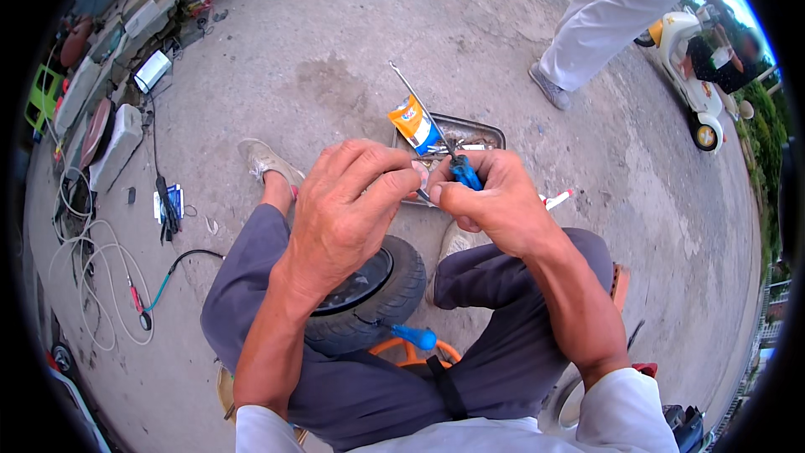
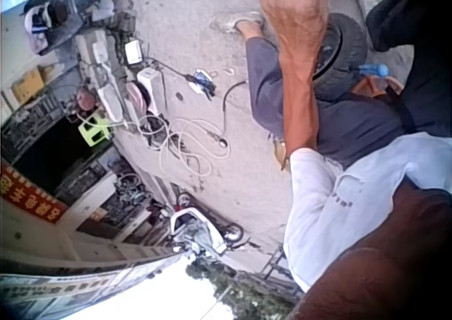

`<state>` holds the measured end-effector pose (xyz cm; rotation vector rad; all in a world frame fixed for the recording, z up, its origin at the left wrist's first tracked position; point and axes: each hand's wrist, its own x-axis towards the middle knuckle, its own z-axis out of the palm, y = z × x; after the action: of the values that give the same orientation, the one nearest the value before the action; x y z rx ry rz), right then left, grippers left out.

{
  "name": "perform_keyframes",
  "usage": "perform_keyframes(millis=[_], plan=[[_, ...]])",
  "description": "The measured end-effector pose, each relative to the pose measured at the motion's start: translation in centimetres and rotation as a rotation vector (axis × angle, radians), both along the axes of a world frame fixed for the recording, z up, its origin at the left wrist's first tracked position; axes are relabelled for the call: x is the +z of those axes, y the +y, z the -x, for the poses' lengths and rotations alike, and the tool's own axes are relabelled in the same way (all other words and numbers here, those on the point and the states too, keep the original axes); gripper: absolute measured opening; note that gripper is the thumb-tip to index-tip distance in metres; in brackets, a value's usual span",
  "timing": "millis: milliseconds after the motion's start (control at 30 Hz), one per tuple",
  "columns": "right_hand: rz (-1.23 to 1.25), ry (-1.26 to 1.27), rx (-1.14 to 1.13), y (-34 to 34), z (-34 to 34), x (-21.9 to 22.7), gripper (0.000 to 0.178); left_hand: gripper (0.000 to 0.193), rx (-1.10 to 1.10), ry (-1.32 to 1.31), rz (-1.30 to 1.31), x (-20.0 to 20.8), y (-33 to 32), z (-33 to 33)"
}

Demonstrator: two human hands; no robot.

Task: The person repairs a small tire by using a tool to apply adhesive and then inserting a repair plug into a puncture in the rubber.

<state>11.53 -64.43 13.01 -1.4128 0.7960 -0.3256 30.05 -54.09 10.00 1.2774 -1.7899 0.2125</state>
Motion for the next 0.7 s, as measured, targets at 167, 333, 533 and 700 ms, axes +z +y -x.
perform_keyframes(millis=[167,333,533,700], plan=[[-0.063,0.001,0.01,0.1,-0.1,0.0,0.012,0.032,-0.001,0.024,-0.012,-0.2,0.0,0.2],[-0.274,-0.199,-0.034,0.2,-0.3,-0.4,0.006,0.033,0.021,0.107,-0.069,0.0,0.2,0.9],[-0.31,-0.234,-0.086,0.2,-0.2,-0.8,0.007,0.032,-0.062,0.413,-0.091,-1.4,0.0,2.3],[-0.32,-0.248,-0.112,0.2,-0.1,-1.1,0.007,0.025,-0.154,0.761,-0.212,-2.4,0.0,3.3]])
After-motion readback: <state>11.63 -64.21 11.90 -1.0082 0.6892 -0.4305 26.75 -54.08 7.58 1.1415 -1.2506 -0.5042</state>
